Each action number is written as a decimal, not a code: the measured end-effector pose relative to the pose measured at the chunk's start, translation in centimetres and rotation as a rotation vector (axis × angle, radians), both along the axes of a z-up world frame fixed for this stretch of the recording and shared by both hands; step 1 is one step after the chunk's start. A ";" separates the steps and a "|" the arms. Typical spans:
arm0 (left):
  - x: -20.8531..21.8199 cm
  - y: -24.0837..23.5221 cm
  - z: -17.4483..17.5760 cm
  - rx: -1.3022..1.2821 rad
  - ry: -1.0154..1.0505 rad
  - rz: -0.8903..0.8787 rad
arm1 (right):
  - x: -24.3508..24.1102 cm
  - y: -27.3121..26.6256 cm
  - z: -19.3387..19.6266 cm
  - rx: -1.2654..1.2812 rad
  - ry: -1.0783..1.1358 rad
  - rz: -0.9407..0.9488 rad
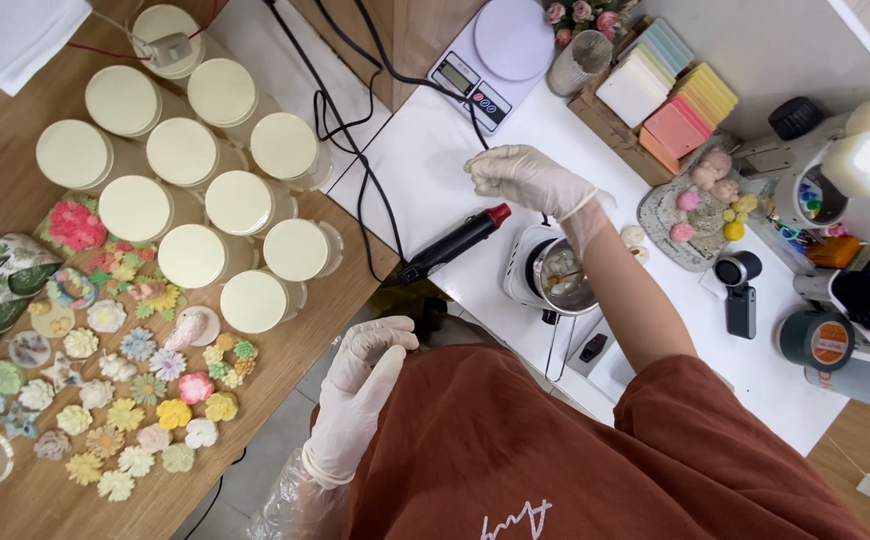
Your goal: The person adds wax chunks into a melting pot, stirs the melting wax, and wipes a tissue. They handle a small black device, then work on a rectangular mold of poured wax with a small tool, and finally use a heat gun on the melting pot.
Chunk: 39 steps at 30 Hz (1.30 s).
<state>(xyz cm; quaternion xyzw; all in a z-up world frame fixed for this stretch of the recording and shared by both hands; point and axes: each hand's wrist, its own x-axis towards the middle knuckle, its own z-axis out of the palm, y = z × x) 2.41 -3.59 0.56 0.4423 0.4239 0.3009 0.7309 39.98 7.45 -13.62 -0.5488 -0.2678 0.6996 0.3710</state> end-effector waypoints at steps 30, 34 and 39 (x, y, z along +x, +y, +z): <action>12.3 8.3 -2.5 0.058 -0.061 -0.793 | 3.4 -30.2 17.1 0.268 -0.045 -0.991; 13.8 8.4 -2.1 0.094 0.025 -0.804 | 4.4 -35.0 19.6 0.113 -0.323 -1.268; 15.3 6.3 -1.6 0.133 0.065 -0.800 | 9.7 -40.2 15.3 0.123 -0.384 -1.361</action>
